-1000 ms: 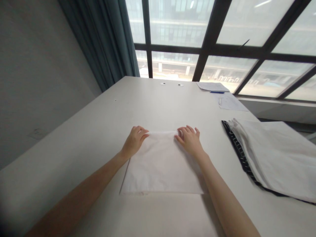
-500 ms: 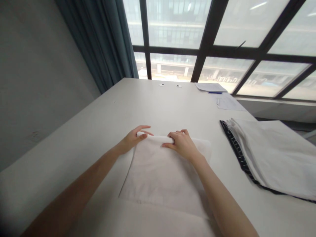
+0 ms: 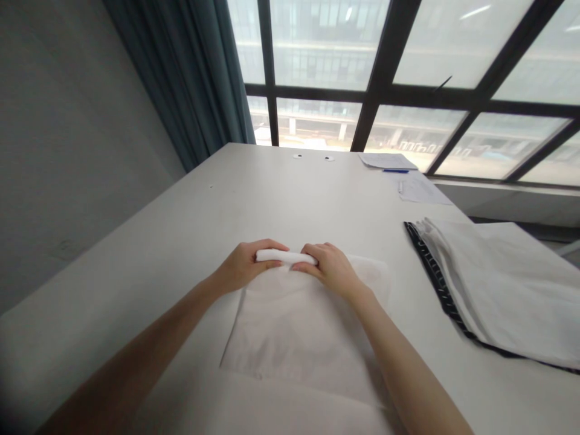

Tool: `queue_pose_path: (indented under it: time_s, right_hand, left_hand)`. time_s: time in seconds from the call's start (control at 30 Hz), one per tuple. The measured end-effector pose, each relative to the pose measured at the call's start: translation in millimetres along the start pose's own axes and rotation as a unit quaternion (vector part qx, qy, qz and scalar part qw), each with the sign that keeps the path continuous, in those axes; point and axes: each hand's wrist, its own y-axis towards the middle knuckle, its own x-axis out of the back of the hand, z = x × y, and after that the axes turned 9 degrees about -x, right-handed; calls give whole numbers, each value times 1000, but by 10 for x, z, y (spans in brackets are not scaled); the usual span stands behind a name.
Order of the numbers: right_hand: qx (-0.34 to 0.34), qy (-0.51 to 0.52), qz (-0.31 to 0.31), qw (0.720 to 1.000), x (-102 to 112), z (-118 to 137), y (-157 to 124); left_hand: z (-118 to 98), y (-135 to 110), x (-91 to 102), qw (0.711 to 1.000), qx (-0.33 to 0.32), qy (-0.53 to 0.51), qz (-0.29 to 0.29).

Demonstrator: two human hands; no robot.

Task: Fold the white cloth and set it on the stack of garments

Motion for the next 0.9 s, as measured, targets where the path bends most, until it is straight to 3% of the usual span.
queue_pose_path:
  time_s: [0.13,0.27,0.67,0.9]
  right_hand:
    - [36,-46,-44,997,-94,-16,-7]
    - [60,-63,-49,995,-129,3,-15]
    - [79,63,-21,995,-154,82,-38]
    - [60,100,69,991,-67,9,-12]
  left_hand:
    - [-63,-20,125,997,17,48,66]
    - [-86,-14,141,992,12,110,62]
    - [-162,-21,122,970,-50,212,105]
    - [-150,-18,193,955,-53,248,151]
